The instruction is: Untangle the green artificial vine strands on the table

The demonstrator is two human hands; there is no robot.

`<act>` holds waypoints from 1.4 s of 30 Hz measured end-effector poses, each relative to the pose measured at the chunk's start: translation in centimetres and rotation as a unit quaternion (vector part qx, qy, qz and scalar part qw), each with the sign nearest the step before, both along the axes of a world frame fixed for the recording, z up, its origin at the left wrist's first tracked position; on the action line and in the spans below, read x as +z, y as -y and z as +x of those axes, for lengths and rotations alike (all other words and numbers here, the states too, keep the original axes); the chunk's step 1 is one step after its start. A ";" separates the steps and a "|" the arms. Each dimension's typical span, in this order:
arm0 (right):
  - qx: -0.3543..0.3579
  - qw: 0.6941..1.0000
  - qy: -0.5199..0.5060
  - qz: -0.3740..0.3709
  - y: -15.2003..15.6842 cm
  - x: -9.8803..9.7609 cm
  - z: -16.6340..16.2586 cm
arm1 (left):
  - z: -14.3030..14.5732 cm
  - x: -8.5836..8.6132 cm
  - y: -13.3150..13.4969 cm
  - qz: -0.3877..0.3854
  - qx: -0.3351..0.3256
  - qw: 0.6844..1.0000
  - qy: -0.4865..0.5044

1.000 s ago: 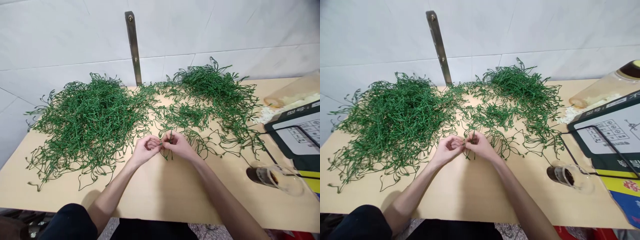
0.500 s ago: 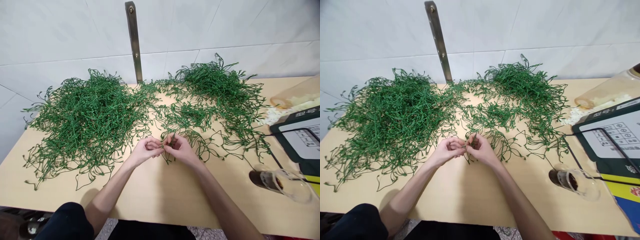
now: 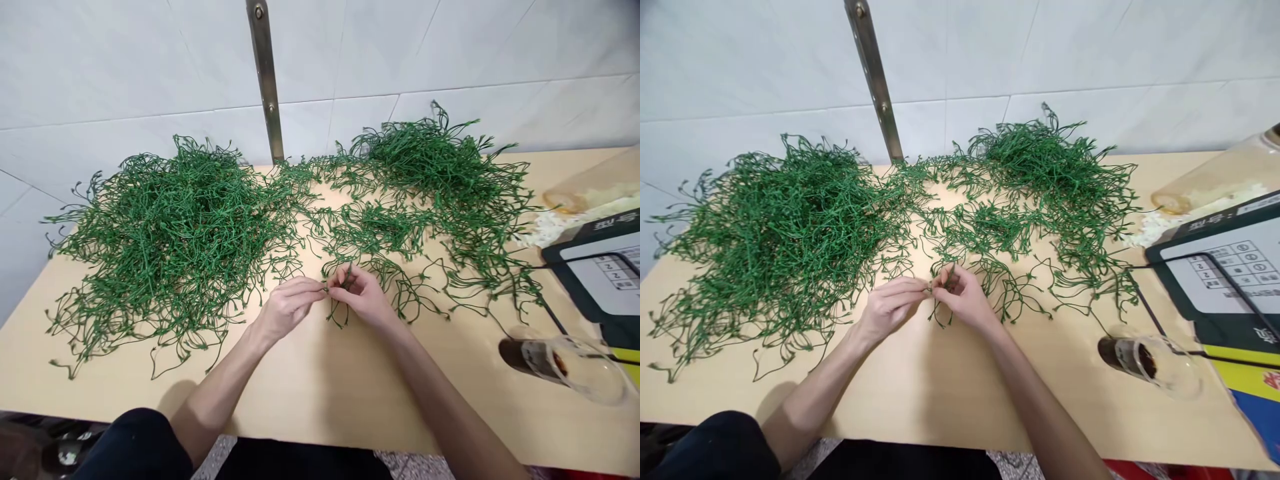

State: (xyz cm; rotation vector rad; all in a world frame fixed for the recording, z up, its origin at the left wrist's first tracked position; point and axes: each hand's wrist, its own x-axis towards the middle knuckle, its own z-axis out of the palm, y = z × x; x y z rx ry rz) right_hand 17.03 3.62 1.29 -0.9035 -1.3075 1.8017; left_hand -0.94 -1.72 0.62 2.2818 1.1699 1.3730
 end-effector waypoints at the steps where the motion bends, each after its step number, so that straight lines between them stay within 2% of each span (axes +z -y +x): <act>1: -0.002 1.000 0.001 -0.002 0.0 0.1 0.0 | -0.2 -0.1 0.0 0.046 -0.005 0.999 -0.025; 5: -0.033 0.999 0.016 0.004 0.2 0.3 -0.2 | -0.4 -0.3 0.1 0.169 -0.015 0.980 -0.103; 7: -0.049 0.998 0.023 0.015 0.3 0.2 -0.3 | -0.1 -0.1 0.3 0.186 -0.014 0.976 -0.111; 10: -0.053 0.998 0.013 0.012 0.3 0.1 -0.4 | 0.4 0.5 0.4 0.132 0.036 0.990 -0.034; 12: -0.041 0.999 0.000 -0.005 0.4 0.0 -0.3 | 0.4 0.8 0.3 0.099 0.107 0.989 0.017; 16: -0.015 1.000 0.005 -0.027 0.3 0.1 -0.2 | -0.4 0.8 -0.2 0.039 0.267 0.963 -0.026; 18: -0.011 0.999 0.014 -0.027 0.2 0.2 -0.1 | -0.7 0.7 -0.3 0.036 0.292 0.954 -0.050; 20: -0.016 0.999 0.013 -0.028 0.1 0.3 0.0 | -0.7 0.8 -0.3 0.057 0.288 0.955 -0.050; 23: -0.025 0.999 0.003 -0.032 0.1 0.4 0.1 | -0.2 1.2 0.0 0.069 0.247 0.967 0.011; 25: -0.026 0.999 0.007 -0.028 0.1 0.3 0.1 | 0.4 1.2 0.2 -0.010 0.193 0.979 0.072; 27: -0.031 0.999 0.015 -0.020 0.0 0.1 0.1 | 1.1 0.9 0.4 -0.134 0.142 0.972 0.134; 30: -0.046 0.999 0.022 -0.005 0.0 -0.1 0.1 | 1.8 0.2 0.5 -0.264 0.070 0.932 0.239; 33: -0.050 0.998 0.027 0.002 -0.1 -0.1 0.3 | 1.9 0.0 0.3 -0.350 0.027 0.889 0.293; 36: -0.051 0.998 0.025 0.000 -0.1 -0.1 0.3 | 1.6 0.4 0.1 -0.370 0.006 0.885 0.281; 42: -0.061 0.997 0.045 0.007 -0.2 -0.1 0.2 | 1.5 0.6 0.0 -0.340 0.042 0.919 0.197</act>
